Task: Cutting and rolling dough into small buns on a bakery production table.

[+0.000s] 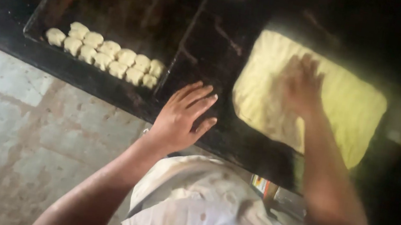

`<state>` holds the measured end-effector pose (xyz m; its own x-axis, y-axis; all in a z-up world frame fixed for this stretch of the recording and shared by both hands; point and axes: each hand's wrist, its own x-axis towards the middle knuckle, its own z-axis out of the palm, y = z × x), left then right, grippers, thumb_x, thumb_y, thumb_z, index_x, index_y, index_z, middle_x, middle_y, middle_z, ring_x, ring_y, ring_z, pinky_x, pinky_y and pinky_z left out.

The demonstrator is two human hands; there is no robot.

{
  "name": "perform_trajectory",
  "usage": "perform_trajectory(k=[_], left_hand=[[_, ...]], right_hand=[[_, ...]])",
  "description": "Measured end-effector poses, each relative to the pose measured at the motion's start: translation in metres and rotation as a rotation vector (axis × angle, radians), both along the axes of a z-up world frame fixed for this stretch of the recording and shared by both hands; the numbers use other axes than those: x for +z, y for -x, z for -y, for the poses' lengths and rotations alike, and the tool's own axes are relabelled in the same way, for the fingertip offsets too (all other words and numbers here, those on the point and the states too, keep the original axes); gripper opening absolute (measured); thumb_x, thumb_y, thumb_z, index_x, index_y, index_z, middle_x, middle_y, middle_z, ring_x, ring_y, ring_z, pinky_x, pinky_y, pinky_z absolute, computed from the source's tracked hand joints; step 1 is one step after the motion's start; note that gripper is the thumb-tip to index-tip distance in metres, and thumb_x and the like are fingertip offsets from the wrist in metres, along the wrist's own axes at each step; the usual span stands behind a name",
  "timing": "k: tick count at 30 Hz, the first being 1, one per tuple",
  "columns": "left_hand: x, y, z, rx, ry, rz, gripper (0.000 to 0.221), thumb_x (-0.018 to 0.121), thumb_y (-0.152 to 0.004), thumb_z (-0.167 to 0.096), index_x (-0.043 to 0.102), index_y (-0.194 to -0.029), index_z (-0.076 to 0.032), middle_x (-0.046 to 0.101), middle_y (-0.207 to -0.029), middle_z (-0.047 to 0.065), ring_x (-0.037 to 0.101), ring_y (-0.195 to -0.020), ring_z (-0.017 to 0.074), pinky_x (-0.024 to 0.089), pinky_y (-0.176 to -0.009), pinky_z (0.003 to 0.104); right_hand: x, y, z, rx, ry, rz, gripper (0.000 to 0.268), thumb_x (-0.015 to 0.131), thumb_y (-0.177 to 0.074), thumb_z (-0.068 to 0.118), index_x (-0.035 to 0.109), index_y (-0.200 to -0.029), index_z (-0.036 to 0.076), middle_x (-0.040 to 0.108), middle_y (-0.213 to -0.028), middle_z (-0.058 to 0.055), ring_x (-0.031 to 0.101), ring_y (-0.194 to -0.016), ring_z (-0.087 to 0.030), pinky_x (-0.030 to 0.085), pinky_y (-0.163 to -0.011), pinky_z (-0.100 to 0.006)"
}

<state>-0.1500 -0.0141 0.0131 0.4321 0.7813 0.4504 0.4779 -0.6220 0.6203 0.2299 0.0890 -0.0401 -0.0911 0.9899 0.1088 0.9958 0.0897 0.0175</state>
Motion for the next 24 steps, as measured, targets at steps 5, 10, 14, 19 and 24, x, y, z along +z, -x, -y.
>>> perform_trajectory(k=[5,10,14,19,24], left_hand=[[0.008,0.015,-0.014,-0.069,0.01,0.169,0.043,0.075,-0.094,-0.026,0.066,-0.13,-0.004,0.062,-0.141,0.016,0.055,-0.134,0.0394,0.047,-0.112,0.051],[0.017,0.043,-0.032,-0.094,-0.003,0.224,0.044,0.076,-0.095,-0.027,0.065,-0.131,-0.004,0.062,-0.141,0.016,0.056,-0.134,0.0389,0.047,-0.111,0.051],[0.021,0.084,-0.042,-0.03,-0.018,0.187,0.048,0.077,-0.091,-0.027,0.065,-0.131,-0.004,0.062,-0.14,0.019,0.053,-0.134,0.0418,0.045,-0.109,0.054],[0.0,0.132,-0.046,0.093,0.019,0.181,0.048,0.078,-0.088,-0.024,0.066,-0.129,-0.003,0.063,-0.139,0.018,0.053,-0.134,0.0417,0.045,-0.109,0.054],[-0.003,0.171,-0.051,0.183,0.045,0.187,0.043,0.078,-0.086,-0.021,0.068,-0.125,-0.004,0.064,-0.136,0.016,0.055,-0.134,0.039,0.045,-0.109,0.053]], right_hand=[[0.078,0.02,-0.052,-0.152,0.061,-0.48,0.05,0.037,-0.113,0.048,0.06,-0.146,0.018,0.061,-0.151,-0.013,0.056,-0.14,-0.033,0.043,-0.118,-0.049],[0.17,0.134,-0.136,0.174,-0.064,-0.25,0.056,0.065,-0.104,0.044,0.057,-0.148,0.01,0.056,-0.15,-0.019,0.049,-0.137,-0.039,0.035,-0.112,-0.051],[0.178,0.185,-0.22,0.257,-0.02,-0.031,0.069,0.075,-0.094,0.045,0.057,-0.148,0.004,0.055,-0.145,-0.027,0.048,-0.137,-0.044,0.037,-0.113,-0.054],[0.086,0.153,-0.343,0.034,0.246,0.265,0.07,0.062,-0.104,0.064,0.063,-0.136,0.002,0.06,-0.135,-0.03,0.053,-0.129,-0.045,0.033,-0.112,-0.059],[0.109,0.126,-0.303,-0.064,0.171,-0.271,0.039,0.06,-0.102,0.05,0.072,-0.119,0.018,0.068,-0.124,-0.014,0.064,-0.117,-0.034,0.048,-0.1,-0.049]])
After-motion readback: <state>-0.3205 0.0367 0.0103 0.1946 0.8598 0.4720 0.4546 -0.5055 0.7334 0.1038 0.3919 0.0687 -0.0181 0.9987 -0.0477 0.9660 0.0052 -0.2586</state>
